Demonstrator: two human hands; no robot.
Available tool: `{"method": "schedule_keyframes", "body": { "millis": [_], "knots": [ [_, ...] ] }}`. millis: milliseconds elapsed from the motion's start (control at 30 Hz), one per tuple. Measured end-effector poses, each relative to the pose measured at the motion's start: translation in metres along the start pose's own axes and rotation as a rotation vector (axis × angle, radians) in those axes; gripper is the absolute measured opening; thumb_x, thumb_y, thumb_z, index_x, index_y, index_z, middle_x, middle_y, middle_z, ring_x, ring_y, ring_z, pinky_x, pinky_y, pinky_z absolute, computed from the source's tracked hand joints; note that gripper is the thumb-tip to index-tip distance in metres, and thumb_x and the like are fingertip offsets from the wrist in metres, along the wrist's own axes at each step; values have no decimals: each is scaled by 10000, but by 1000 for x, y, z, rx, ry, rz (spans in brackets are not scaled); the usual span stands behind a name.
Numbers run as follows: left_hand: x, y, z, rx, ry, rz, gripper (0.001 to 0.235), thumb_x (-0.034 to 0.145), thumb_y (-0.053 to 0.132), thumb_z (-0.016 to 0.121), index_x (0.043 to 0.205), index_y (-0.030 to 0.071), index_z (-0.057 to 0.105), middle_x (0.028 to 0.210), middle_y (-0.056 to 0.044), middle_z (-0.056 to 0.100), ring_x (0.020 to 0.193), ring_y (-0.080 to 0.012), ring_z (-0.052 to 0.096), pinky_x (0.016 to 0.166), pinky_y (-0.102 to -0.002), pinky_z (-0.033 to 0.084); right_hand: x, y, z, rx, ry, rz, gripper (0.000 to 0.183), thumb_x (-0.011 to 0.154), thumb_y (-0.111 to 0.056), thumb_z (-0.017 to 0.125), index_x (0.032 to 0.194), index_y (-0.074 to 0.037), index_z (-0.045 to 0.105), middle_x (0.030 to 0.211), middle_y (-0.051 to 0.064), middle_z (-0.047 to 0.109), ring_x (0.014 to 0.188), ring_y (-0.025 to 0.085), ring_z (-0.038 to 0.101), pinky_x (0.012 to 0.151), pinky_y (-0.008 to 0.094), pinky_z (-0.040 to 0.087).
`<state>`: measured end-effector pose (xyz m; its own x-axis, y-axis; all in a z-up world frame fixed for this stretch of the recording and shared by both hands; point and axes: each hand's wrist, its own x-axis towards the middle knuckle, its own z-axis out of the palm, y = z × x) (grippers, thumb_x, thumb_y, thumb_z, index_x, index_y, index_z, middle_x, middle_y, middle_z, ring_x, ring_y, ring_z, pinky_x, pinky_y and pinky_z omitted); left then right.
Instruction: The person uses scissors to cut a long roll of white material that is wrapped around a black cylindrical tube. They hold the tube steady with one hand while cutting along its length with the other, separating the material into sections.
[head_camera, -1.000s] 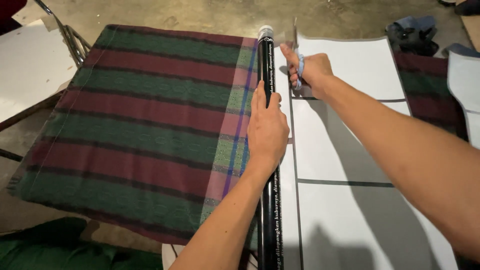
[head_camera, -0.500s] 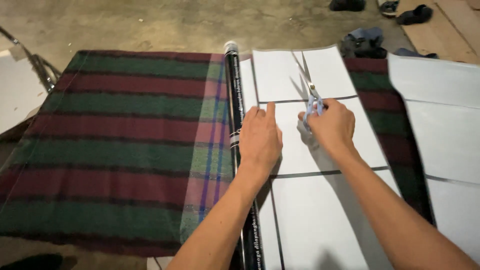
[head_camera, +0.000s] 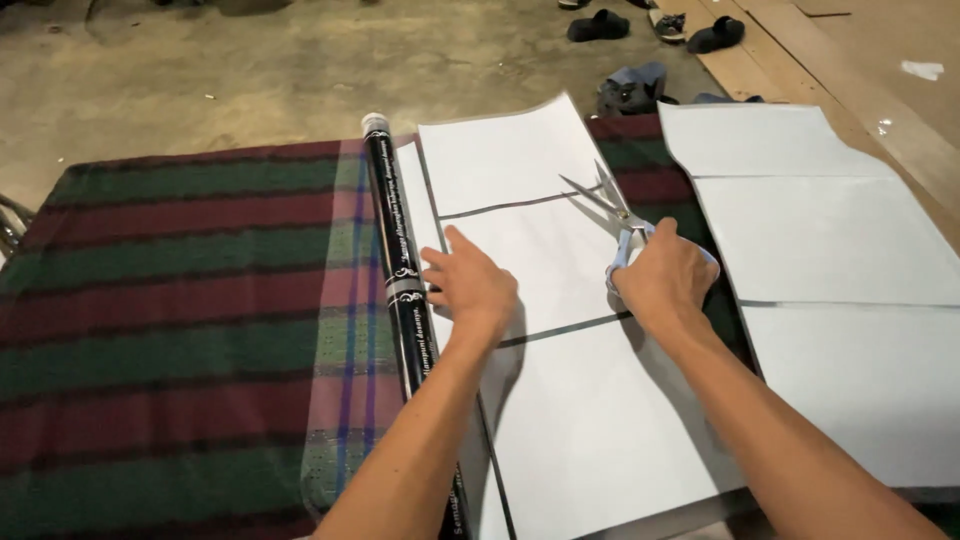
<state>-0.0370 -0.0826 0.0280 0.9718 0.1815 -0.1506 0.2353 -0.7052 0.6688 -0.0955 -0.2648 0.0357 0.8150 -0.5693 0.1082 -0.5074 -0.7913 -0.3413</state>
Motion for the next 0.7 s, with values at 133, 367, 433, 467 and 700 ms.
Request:
{"method": "schedule_keyframes", "body": {
  "millis": [133, 367, 433, 467, 700],
  "knots": [
    [11, -8, 2, -166, 27, -43, 724, 802, -111, 686, 1387, 67, 299, 1304, -258, 349, 1208, -527, 487, 1004, -600, 475, -8, -3, -19, 90, 32, -37, 475, 795, -53, 736, 1227, 79, 589, 925, 244, 738, 924, 481, 718, 847, 560, 473],
    [25, -8, 5, -176, -26, 131, 272, 879, 65, 648, 1131, -38, 660, 977, -284, 711, 976, -500, 708, 791, -583, 594, -17, 0, -29, 126, 37, -43, 525, 800, -72, 776, 1257, 32, 538, 938, 193, 751, 910, 453, 738, 773, 583, 568],
    [17, 0, -4, -162, -47, 168, 234, 910, 57, 605, 1110, -57, 650, 979, -313, 705, 991, -531, 693, 809, -592, 585, -19, 4, -27, 72, 33, -12, 551, 789, -102, 796, 1265, 9, 541, 944, 206, 749, 927, 472, 737, 790, 594, 559],
    [13, 3, -6, -193, -47, 184, 223, 925, 35, 581, 1102, -87, 641, 992, -345, 694, 1000, -547, 684, 822, -601, 578, -19, 5, -25, 68, 10, -5, 553, 779, -103, 807, 1256, 1, 546, 959, 227, 751, 944, 484, 734, 800, 599, 564],
    [-16, 43, -26, -268, -20, 334, 207, 960, 14, 539, 1102, -118, 611, 1010, -383, 682, 1010, -563, 672, 817, -625, 578, -33, 7, -55, 240, -4, -17, 507, 788, 67, 755, 1253, 47, 555, 1042, 340, 722, 1021, 555, 696, 832, 614, 564]
  ]
}}
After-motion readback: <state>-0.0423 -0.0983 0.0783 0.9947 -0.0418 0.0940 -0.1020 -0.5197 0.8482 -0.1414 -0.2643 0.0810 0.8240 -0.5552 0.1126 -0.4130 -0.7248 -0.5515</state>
